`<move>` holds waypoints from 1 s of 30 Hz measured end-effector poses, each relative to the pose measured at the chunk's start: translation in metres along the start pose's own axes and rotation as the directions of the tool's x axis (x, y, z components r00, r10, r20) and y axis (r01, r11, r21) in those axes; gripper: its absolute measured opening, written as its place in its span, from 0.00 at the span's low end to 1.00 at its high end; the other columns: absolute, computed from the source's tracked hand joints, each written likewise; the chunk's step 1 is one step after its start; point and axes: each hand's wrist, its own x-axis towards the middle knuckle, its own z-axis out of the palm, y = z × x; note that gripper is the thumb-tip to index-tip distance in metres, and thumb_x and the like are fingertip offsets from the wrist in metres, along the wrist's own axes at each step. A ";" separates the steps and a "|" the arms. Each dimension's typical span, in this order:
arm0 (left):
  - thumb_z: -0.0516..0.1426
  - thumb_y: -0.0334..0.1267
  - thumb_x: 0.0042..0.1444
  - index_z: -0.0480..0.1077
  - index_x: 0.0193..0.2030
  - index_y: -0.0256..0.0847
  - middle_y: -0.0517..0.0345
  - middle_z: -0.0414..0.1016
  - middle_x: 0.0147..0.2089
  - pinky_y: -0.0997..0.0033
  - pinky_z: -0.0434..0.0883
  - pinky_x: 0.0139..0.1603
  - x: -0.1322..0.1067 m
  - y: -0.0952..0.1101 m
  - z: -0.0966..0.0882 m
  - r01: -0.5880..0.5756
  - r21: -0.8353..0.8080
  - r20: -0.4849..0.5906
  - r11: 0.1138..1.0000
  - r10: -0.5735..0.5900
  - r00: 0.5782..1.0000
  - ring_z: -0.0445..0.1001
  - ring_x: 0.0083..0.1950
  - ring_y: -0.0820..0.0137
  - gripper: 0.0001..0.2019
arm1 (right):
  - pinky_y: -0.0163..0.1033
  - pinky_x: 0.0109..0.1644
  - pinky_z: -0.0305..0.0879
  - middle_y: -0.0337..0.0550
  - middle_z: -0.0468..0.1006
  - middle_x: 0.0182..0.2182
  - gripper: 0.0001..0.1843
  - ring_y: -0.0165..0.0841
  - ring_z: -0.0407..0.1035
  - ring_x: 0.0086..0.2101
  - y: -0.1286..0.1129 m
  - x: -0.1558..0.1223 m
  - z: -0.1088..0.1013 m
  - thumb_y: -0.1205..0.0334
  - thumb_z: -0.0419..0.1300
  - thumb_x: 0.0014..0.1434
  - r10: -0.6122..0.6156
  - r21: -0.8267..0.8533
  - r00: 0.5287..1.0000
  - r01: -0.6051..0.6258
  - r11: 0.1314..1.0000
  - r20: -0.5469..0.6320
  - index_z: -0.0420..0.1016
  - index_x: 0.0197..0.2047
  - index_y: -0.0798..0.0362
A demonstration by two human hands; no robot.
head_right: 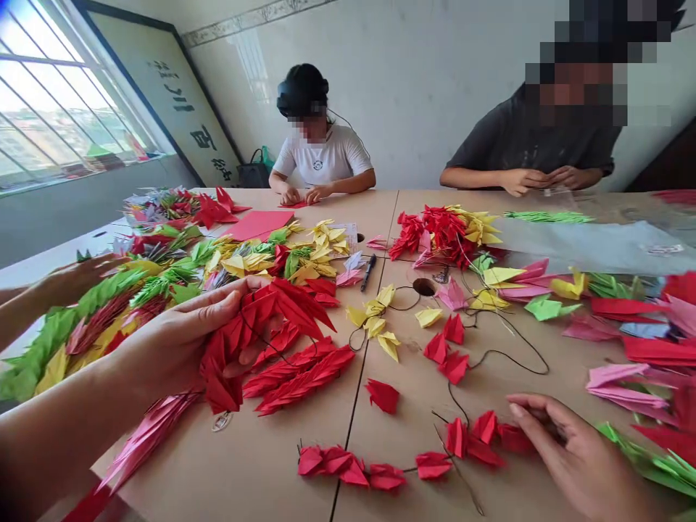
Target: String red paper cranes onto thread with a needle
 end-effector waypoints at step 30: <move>0.56 0.33 0.64 0.58 0.64 0.43 0.56 0.82 0.46 0.67 0.73 0.42 0.024 -0.082 0.047 -0.606 0.791 0.587 -0.086 0.383 0.713 0.75 0.44 0.65 0.23 | 0.38 0.46 0.75 0.42 0.70 0.57 0.28 0.33 0.72 0.43 -0.112 -0.067 -0.040 0.51 0.60 0.64 -0.459 0.478 0.881 0.356 0.803 0.114 0.58 0.65 0.34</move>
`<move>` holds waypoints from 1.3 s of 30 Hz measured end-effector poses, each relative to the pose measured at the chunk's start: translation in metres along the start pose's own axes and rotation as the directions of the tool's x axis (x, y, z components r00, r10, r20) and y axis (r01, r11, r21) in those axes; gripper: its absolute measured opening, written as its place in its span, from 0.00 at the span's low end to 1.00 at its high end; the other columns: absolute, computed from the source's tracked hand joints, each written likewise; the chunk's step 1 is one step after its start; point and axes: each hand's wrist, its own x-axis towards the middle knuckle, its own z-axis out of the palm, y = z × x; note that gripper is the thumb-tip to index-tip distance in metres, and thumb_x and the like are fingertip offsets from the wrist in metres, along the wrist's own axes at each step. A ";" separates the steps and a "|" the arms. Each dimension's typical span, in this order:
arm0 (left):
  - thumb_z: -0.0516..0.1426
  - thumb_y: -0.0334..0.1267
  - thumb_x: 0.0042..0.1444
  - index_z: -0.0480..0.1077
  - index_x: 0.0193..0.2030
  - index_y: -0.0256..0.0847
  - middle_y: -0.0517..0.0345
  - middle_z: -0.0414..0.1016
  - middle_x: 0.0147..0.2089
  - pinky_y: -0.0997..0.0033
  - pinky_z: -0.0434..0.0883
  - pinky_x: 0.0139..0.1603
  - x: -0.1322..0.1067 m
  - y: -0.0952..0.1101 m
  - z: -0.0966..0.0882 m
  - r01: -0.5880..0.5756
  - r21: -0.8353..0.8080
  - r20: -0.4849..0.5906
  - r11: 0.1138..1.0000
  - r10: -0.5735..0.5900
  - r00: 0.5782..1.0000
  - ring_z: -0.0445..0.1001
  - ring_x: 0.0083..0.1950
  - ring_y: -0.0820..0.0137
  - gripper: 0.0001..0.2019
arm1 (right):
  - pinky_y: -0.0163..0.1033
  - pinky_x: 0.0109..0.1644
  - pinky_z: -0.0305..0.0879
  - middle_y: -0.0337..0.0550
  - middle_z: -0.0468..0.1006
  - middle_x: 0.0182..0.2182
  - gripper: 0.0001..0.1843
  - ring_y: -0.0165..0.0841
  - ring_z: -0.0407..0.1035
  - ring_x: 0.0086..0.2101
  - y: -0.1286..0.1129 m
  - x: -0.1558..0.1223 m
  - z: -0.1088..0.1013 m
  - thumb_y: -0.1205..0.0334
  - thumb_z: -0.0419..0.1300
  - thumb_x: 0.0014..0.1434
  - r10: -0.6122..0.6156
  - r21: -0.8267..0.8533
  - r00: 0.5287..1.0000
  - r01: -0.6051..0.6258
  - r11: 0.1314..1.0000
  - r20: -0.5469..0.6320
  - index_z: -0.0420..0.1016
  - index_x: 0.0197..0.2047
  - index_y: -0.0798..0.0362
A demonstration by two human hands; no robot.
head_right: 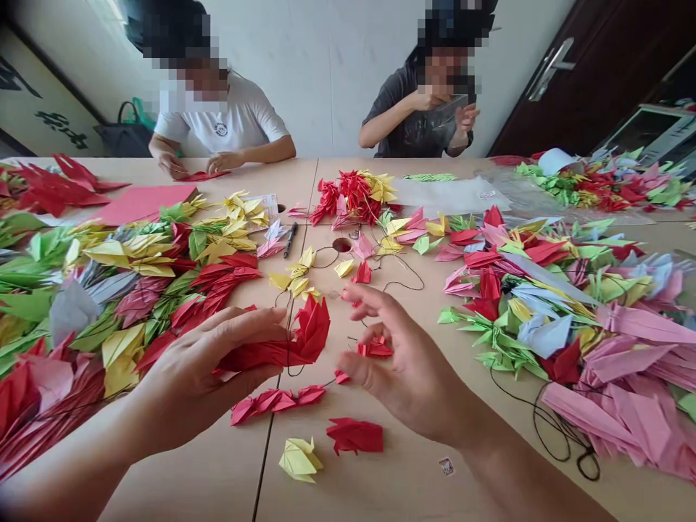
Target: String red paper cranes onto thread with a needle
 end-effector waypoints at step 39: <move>0.58 0.35 0.60 0.61 0.63 0.39 0.46 0.79 0.49 0.59 0.77 0.47 -0.015 -0.003 0.057 0.330 -0.157 0.053 0.931 -0.326 0.944 0.78 0.48 0.61 0.24 | 0.38 0.33 0.68 0.41 0.76 0.27 0.10 0.34 0.71 0.30 0.020 0.004 0.051 0.68 0.55 0.64 -0.290 -0.340 0.957 0.279 0.898 0.020 0.71 0.31 0.51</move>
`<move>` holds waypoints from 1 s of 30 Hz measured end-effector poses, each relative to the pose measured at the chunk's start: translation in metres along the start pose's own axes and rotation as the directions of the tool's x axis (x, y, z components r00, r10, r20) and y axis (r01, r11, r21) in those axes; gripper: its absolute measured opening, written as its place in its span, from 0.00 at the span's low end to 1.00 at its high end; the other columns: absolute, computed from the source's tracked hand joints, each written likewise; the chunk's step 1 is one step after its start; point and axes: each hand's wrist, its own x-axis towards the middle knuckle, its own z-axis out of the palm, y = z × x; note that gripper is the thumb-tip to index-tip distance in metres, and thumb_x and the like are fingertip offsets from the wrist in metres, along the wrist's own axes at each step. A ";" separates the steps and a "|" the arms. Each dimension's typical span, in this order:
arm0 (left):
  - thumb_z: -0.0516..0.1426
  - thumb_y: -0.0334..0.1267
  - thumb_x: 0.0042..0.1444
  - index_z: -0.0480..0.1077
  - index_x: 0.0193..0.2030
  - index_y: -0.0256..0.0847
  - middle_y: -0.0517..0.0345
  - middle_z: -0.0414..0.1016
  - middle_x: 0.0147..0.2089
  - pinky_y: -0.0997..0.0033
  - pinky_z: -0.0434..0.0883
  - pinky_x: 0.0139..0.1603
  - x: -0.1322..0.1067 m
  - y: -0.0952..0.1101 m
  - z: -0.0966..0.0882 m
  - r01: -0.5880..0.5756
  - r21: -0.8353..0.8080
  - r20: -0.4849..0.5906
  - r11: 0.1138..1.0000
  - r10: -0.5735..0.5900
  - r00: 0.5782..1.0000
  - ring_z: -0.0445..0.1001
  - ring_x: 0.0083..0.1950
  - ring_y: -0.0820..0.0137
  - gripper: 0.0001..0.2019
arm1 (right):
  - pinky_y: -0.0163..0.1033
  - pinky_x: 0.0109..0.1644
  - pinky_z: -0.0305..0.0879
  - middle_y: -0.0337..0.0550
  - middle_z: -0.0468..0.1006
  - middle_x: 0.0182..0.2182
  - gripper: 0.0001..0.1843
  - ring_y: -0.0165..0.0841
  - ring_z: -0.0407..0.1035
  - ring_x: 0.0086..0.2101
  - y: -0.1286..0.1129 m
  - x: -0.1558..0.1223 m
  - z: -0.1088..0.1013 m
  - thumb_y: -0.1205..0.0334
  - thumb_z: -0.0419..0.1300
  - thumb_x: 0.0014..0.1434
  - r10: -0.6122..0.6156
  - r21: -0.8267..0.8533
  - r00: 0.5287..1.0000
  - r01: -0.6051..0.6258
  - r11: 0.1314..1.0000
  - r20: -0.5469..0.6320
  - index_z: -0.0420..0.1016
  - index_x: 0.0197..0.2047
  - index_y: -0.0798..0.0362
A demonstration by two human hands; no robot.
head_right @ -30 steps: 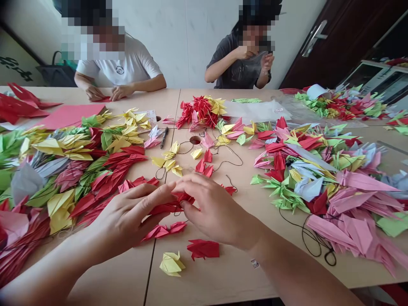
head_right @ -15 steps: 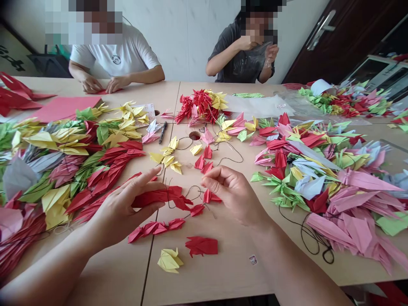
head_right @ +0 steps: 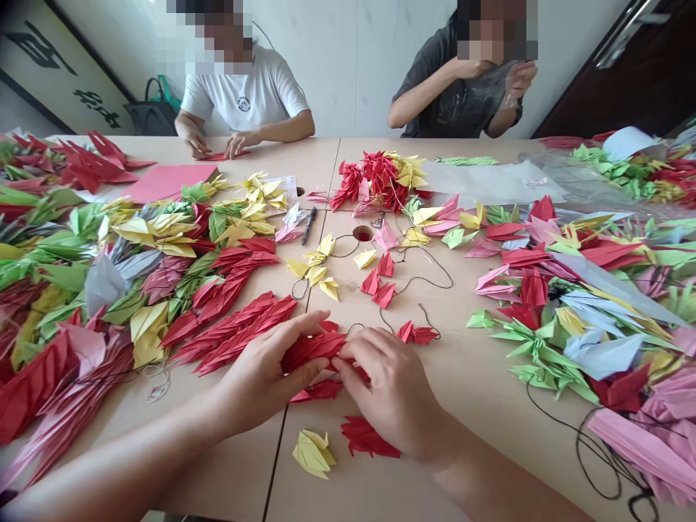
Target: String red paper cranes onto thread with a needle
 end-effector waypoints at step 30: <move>0.60 0.45 0.59 0.67 0.56 0.43 0.57 0.70 0.42 0.77 0.70 0.31 0.012 -0.003 -0.022 0.372 -0.505 0.182 0.779 -0.325 0.928 0.68 0.34 0.75 0.19 | 0.36 0.37 0.74 0.42 0.76 0.37 0.14 0.31 0.74 0.34 0.007 0.002 -0.006 0.51 0.54 0.68 0.379 0.428 0.902 -0.432 0.794 0.208 0.68 0.50 0.50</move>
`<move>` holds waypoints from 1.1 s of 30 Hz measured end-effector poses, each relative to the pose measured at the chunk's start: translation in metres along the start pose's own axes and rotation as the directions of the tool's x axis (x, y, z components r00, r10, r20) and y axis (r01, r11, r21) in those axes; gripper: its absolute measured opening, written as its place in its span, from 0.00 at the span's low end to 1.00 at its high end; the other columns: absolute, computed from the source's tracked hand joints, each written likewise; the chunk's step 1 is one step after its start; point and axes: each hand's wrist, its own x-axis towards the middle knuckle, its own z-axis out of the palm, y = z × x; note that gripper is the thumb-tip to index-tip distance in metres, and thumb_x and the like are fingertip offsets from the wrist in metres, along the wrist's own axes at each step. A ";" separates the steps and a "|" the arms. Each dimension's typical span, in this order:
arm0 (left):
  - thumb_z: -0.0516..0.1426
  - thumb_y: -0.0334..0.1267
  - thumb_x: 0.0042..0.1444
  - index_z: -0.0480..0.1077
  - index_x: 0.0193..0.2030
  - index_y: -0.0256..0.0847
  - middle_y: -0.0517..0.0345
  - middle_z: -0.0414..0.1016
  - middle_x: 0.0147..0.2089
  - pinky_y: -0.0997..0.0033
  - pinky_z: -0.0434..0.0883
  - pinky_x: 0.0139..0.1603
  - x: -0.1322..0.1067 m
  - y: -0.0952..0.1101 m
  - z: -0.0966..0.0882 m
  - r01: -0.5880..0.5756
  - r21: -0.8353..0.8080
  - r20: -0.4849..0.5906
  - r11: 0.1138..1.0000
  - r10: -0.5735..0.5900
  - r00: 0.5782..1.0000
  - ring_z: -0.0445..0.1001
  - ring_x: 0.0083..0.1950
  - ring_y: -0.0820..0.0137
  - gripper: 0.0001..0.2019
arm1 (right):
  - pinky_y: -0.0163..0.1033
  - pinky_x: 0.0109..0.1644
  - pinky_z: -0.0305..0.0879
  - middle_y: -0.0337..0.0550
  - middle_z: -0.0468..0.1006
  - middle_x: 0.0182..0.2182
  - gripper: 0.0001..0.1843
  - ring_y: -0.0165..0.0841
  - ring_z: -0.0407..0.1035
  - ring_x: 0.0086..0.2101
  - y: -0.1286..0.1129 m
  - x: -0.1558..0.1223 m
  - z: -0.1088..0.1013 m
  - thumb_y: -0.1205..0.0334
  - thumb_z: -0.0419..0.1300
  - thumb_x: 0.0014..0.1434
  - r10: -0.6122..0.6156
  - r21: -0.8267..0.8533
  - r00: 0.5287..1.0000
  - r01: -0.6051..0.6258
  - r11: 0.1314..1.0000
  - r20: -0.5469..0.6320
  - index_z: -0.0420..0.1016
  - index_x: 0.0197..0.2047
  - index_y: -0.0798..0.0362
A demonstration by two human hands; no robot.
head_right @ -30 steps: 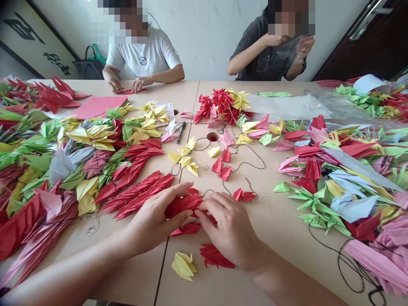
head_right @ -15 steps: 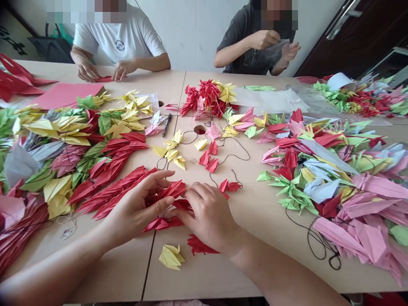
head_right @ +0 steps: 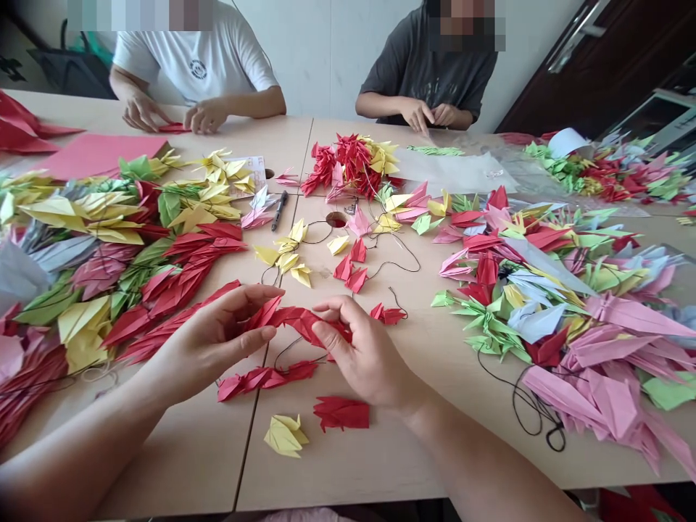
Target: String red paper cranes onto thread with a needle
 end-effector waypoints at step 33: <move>0.53 0.51 0.63 0.70 0.37 0.41 0.69 0.57 0.20 0.77 0.53 0.19 -0.002 0.006 0.002 0.029 0.065 0.041 0.997 -0.032 0.999 0.54 0.19 0.77 0.15 | 0.28 0.35 0.73 0.34 0.77 0.26 0.10 0.25 0.75 0.30 -0.009 0.002 -0.007 0.54 0.63 0.63 0.161 0.608 0.984 -0.084 0.790 -0.072 0.70 0.35 0.50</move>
